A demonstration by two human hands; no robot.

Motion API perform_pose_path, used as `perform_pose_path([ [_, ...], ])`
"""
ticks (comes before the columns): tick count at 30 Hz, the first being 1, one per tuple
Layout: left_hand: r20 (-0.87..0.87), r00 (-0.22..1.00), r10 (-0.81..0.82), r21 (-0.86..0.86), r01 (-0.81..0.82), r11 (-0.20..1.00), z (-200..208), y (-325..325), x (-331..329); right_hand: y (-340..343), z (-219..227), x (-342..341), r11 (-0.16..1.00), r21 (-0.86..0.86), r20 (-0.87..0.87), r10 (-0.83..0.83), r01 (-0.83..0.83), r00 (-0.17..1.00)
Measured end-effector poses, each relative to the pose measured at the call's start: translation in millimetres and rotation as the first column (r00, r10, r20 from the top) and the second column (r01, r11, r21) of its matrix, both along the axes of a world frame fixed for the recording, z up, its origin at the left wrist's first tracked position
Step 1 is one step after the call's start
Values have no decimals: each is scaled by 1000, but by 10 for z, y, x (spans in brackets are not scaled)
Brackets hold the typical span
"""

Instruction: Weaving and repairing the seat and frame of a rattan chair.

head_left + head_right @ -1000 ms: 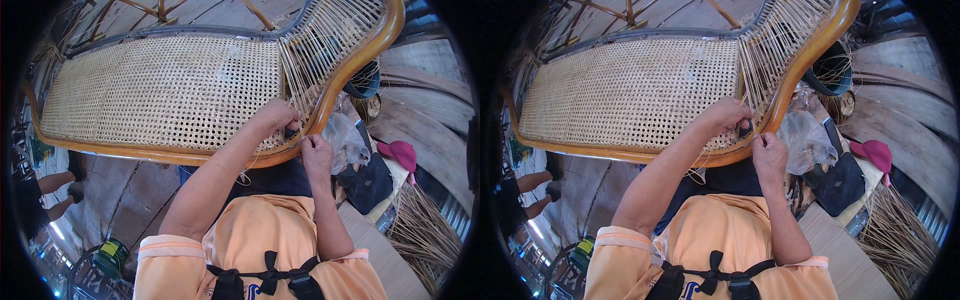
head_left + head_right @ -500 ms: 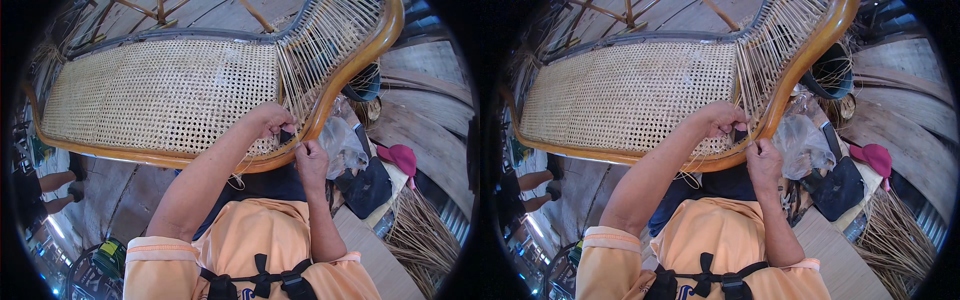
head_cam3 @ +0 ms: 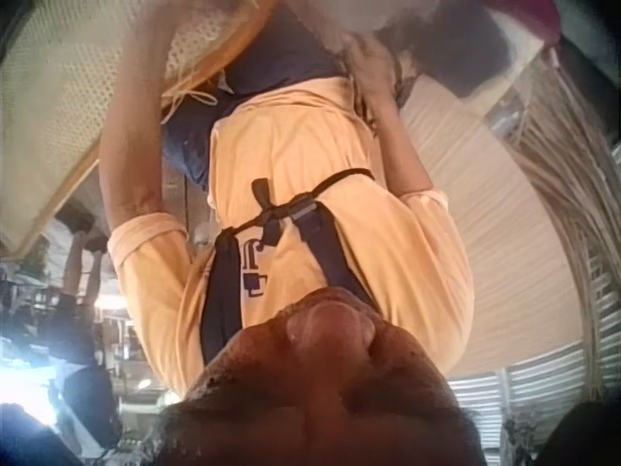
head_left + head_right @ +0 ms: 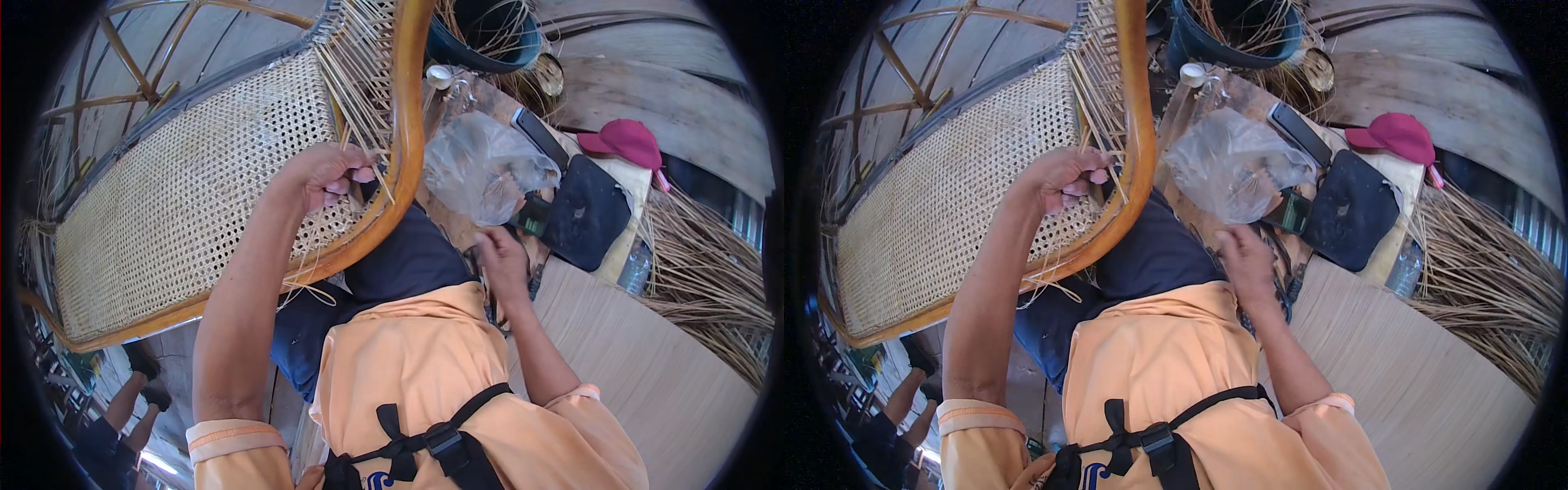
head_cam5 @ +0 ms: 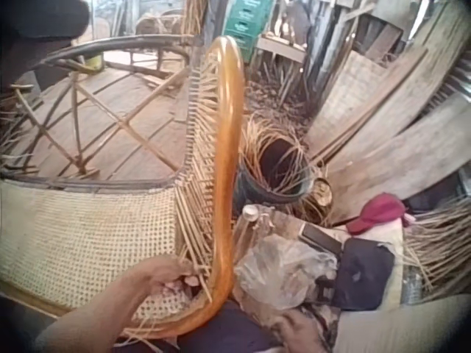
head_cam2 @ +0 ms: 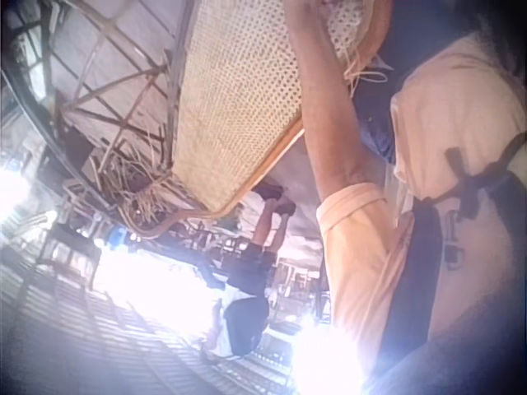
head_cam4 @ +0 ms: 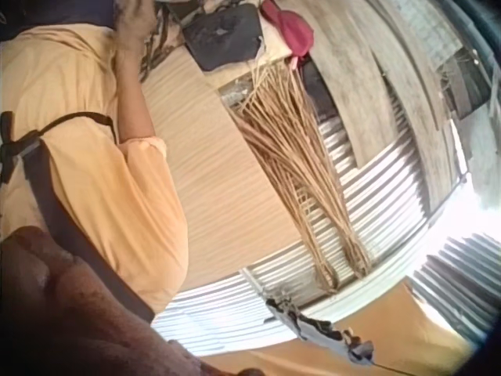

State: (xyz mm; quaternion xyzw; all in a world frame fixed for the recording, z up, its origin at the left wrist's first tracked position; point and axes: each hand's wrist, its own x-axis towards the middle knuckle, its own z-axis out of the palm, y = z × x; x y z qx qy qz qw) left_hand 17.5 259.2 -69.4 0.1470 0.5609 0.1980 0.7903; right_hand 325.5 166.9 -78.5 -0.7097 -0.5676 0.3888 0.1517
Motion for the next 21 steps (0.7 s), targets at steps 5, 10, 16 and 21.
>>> perform_pose_path([
  [5,-99,995,-21,-20,19,1000,83,4,59,-373,-367,888,983,-86,414,181,-160,892],
  [10,-96,995,31,32,-28,999,-21,-33,65,-547,-281,805,975,-178,685,220,-133,694],
  [16,-64,998,-31,78,36,996,-44,-21,56,-657,-410,1310,891,-220,441,454,-397,774],
  [21,-53,998,-43,66,46,997,-25,-47,23,-405,96,1098,943,-290,51,185,-163,981],
])
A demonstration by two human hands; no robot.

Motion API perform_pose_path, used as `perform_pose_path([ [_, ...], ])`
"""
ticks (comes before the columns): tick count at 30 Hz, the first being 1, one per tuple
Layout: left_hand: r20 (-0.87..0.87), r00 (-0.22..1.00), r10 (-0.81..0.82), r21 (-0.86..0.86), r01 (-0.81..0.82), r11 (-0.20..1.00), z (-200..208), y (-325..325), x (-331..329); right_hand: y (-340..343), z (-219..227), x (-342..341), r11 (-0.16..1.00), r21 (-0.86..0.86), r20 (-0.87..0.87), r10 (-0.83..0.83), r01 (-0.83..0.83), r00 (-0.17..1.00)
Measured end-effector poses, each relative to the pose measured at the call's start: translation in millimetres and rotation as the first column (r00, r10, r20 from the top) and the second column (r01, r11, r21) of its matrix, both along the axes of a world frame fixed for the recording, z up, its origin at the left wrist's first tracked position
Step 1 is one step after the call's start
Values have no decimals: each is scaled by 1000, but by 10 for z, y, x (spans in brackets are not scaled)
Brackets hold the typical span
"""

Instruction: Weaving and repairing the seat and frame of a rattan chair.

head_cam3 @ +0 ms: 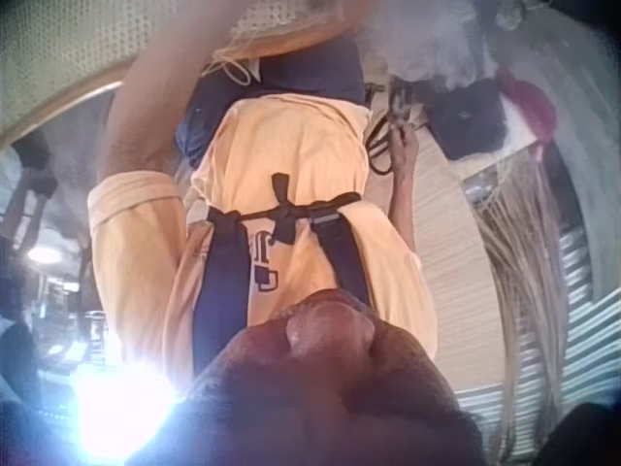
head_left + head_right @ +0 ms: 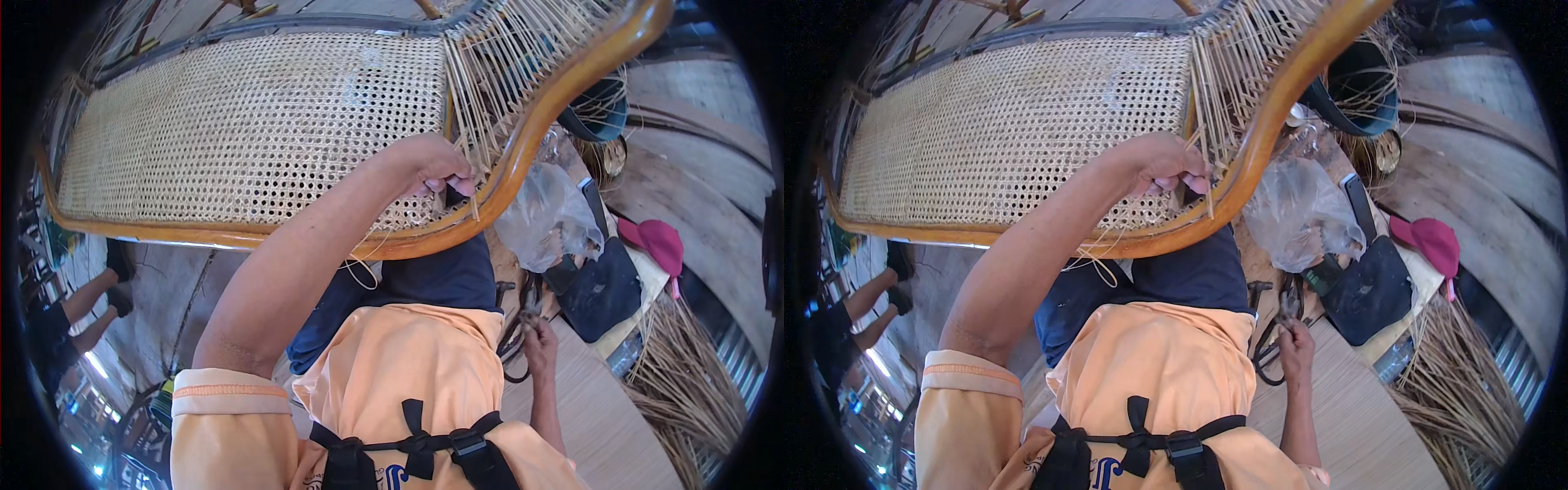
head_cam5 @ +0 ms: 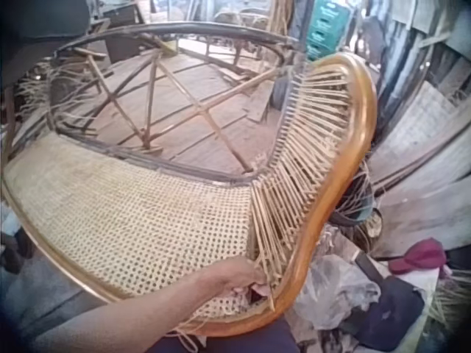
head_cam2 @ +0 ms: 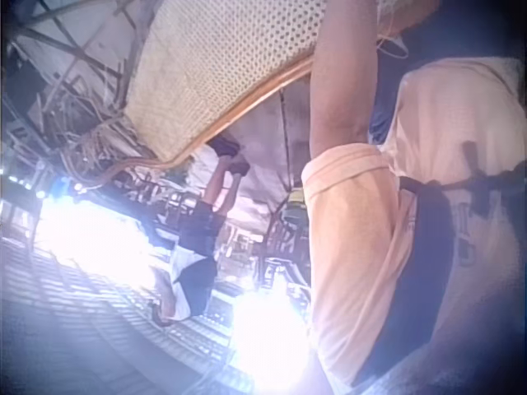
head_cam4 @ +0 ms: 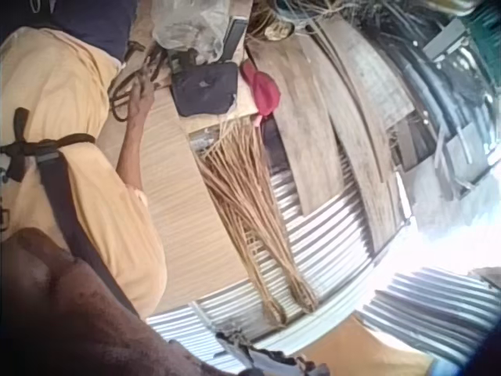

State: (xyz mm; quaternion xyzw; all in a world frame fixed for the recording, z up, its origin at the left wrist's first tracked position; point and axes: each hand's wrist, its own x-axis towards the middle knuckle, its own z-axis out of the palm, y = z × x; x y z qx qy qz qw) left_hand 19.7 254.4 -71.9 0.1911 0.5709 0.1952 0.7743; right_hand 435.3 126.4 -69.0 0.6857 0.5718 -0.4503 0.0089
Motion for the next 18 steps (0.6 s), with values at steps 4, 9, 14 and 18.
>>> perform_pose_path([
  [4,40,999,8,-41,-6,999,-97,-4,-34,482,701,-745,892,-252,-300,-441,375,846],
  [9,45,999,0,-55,2,999,-80,26,-8,438,533,-832,861,-394,-439,-485,322,756],
  [14,98,995,-17,-26,20,999,-121,19,-20,608,543,-1096,949,-289,-346,15,-122,938],
  [18,115,993,8,-11,-6,1000,-170,-18,-25,1426,924,-1597,743,-249,137,662,-621,737],
])
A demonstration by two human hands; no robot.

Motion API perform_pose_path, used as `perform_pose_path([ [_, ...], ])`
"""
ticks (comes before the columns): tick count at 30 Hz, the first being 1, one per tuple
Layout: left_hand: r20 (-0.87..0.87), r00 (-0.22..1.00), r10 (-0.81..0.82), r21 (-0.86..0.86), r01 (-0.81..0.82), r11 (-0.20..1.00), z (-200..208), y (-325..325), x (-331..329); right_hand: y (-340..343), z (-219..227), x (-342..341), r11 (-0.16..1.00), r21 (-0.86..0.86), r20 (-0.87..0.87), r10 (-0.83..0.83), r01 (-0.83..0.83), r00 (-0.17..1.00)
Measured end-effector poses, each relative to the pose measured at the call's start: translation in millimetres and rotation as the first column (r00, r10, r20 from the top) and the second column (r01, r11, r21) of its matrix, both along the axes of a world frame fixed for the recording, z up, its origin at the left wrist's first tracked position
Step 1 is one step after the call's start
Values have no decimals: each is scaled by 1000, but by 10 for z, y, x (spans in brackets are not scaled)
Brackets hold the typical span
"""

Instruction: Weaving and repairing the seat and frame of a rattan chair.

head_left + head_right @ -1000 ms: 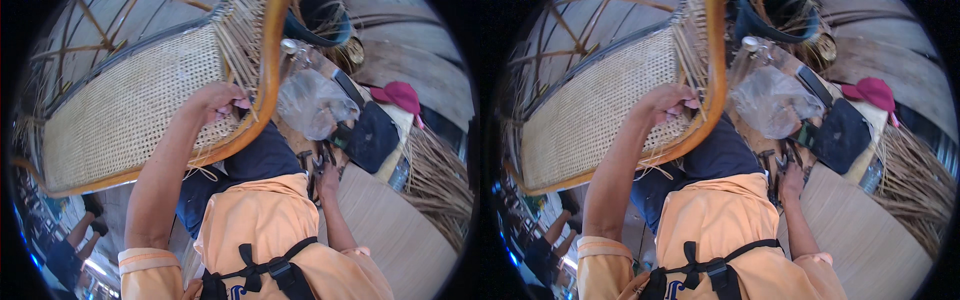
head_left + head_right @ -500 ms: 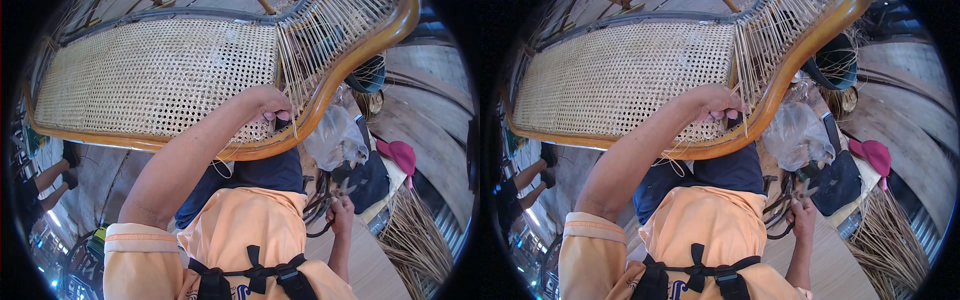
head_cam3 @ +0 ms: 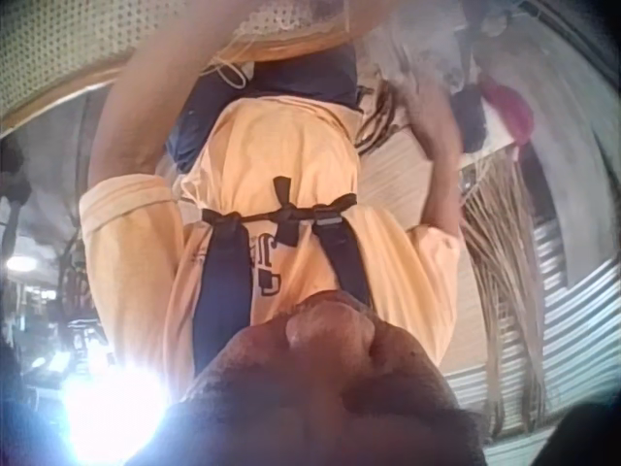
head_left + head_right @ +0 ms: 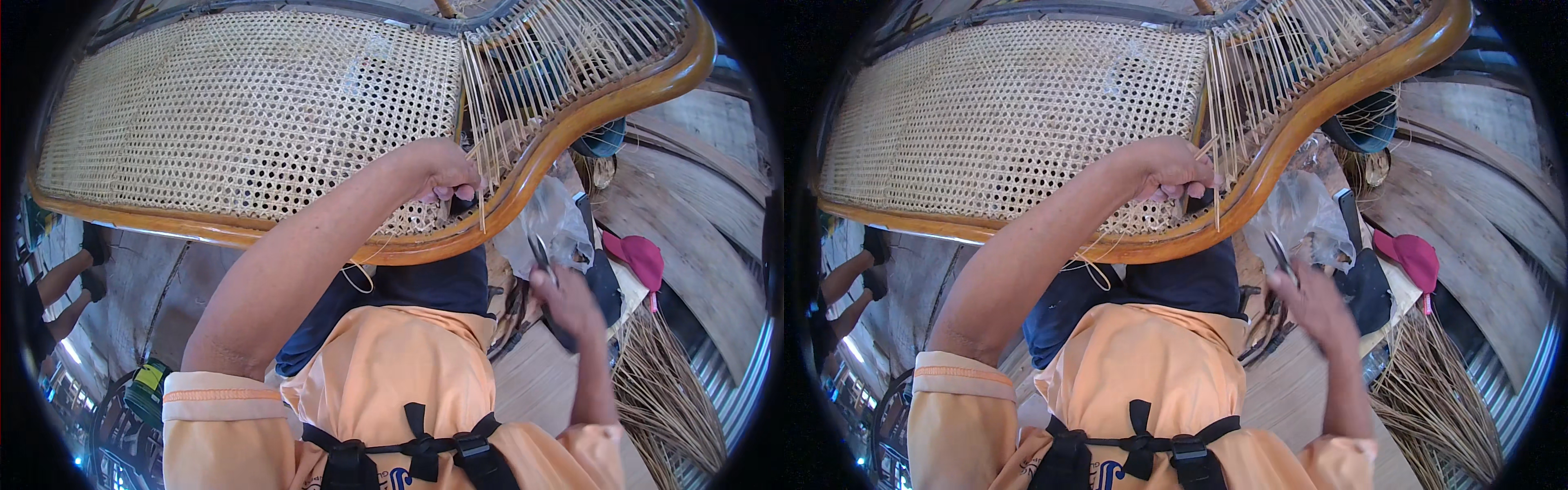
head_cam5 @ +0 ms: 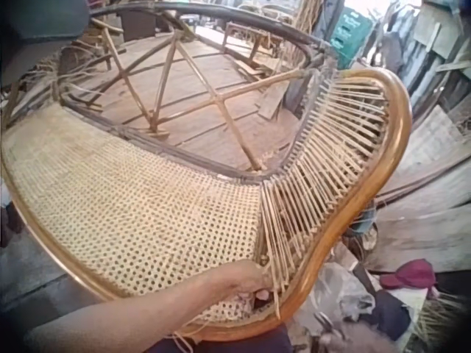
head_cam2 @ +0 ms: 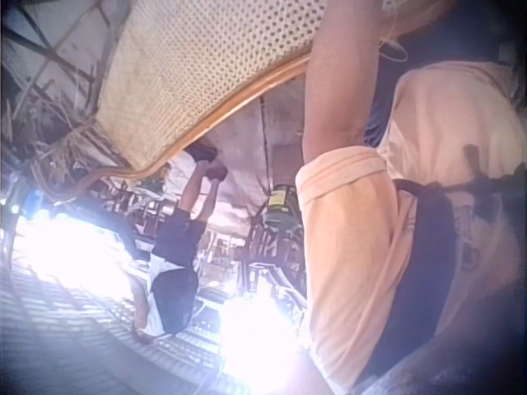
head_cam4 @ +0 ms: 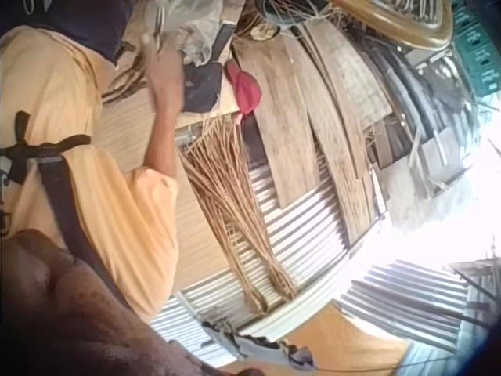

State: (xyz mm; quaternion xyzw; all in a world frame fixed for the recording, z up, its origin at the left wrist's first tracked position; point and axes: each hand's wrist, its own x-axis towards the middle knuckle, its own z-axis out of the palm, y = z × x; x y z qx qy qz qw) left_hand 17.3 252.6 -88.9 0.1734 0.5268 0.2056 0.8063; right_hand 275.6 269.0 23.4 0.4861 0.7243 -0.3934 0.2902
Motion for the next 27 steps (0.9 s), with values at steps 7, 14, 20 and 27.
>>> perform_pose_path([
  [7,-21,999,-38,57,39,998,-36,8,14,581,242,-1132,650,-51,444,695,-758,566],
  [14,25,1000,-1,27,1,1000,-22,16,1,578,225,-1436,506,-84,446,790,-858,422],
  [20,31,1000,2,31,-3,1000,-18,2,-1,571,190,-1391,470,-37,409,812,-882,416],
  [27,21,1000,-18,33,17,999,7,5,22,636,189,-1278,480,32,323,825,-877,464],
])
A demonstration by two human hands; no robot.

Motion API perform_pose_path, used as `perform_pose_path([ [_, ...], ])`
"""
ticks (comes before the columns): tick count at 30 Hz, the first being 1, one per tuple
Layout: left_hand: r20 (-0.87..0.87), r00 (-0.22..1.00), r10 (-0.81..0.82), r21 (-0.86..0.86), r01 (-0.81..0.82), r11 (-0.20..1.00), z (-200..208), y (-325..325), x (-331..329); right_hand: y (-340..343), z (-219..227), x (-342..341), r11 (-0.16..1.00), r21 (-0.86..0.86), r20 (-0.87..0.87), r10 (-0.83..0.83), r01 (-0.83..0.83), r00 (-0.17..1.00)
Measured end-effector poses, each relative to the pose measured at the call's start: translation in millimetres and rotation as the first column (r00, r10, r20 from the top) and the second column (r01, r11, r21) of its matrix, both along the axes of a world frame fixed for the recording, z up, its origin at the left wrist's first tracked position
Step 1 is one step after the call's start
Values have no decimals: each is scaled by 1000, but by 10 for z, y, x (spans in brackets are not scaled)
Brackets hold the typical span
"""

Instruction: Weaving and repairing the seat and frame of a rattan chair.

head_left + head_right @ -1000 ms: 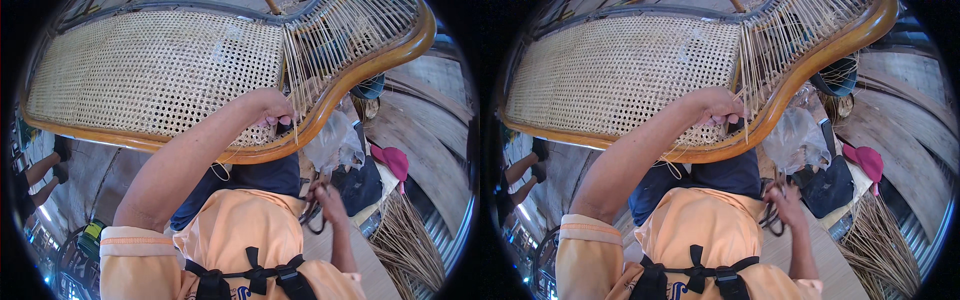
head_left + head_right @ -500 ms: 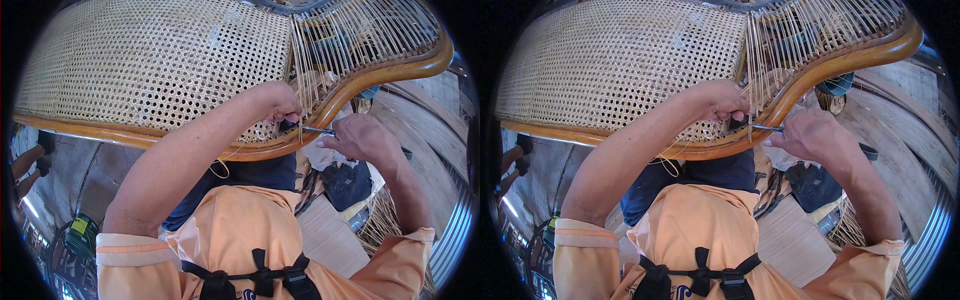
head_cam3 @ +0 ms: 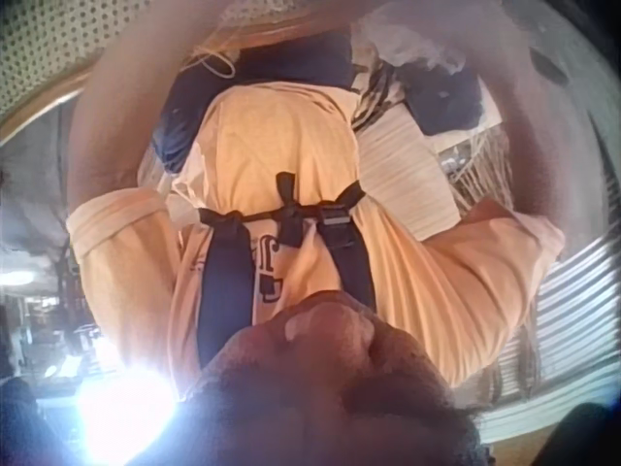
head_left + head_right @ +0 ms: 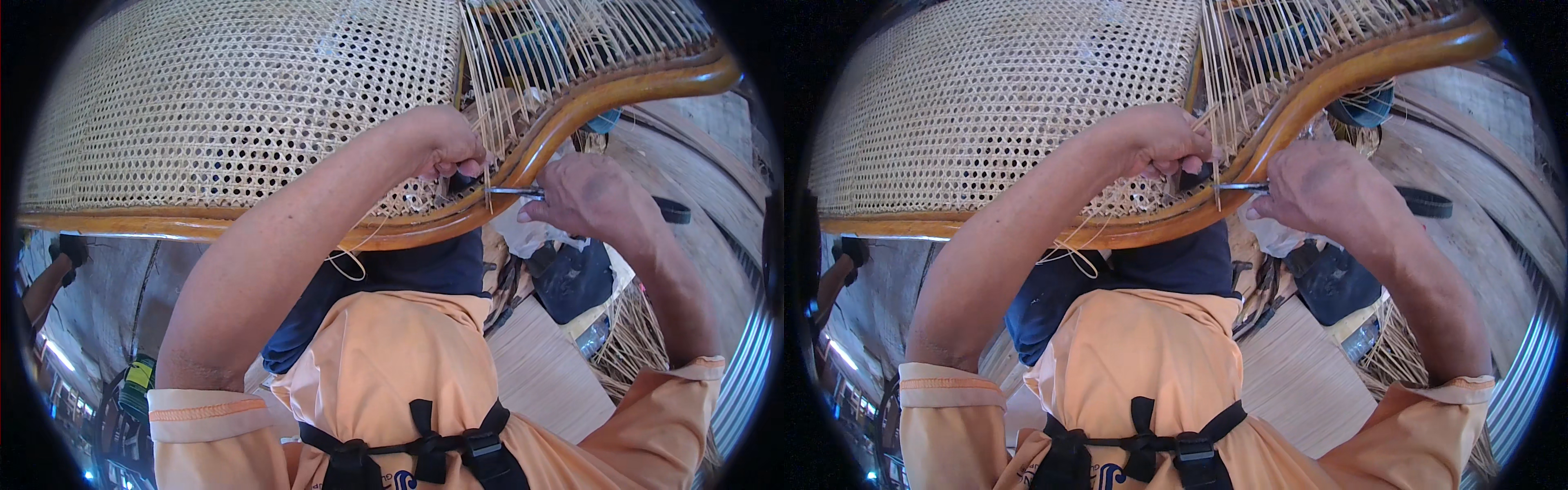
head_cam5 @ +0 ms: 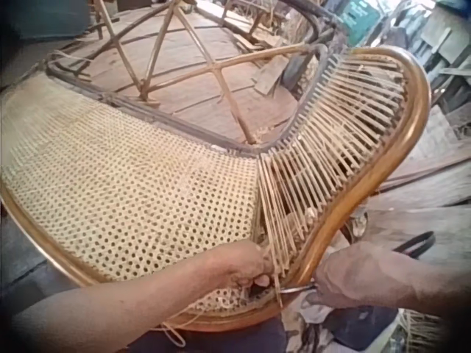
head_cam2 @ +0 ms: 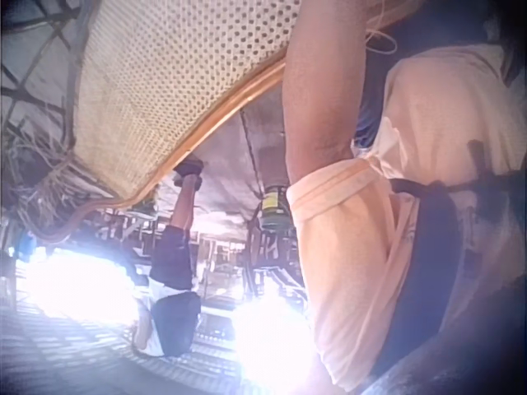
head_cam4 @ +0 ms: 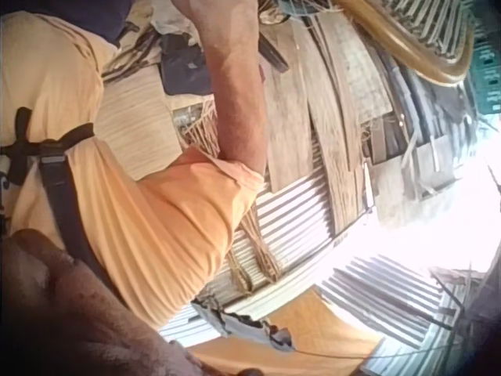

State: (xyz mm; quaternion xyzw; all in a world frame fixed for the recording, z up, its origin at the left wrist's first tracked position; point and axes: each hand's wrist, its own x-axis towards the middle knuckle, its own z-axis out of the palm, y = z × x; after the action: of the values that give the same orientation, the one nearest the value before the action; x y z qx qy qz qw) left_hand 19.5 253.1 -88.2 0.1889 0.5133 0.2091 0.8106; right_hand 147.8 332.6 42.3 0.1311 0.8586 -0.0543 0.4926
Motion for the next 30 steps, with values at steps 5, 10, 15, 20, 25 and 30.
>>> perform_pose_path([
  [5,17,1000,0,-7,0,1000,6,9,-12,-61,37,-32,998,0,8,-58,58,998],
  [10,-65,997,-36,40,39,998,-5,33,-13,-375,144,389,917,-24,154,-391,399,908],
  [15,-44,998,-40,57,42,997,72,61,-2,-1020,-564,1608,493,13,18,-870,870,492],
  [20,-110,994,14,41,-9,999,141,59,48,-1571,-1082,2273,454,-200,-596,-760,869,260],
  [25,-40,991,124,39,-123,992,130,33,41,-379,-529,1768,244,-443,-822,-494,863,-283],
  [30,-35,990,138,45,-136,990,192,122,90,1020,-1212,1523,552,-318,-913,-397,770,-93],
])
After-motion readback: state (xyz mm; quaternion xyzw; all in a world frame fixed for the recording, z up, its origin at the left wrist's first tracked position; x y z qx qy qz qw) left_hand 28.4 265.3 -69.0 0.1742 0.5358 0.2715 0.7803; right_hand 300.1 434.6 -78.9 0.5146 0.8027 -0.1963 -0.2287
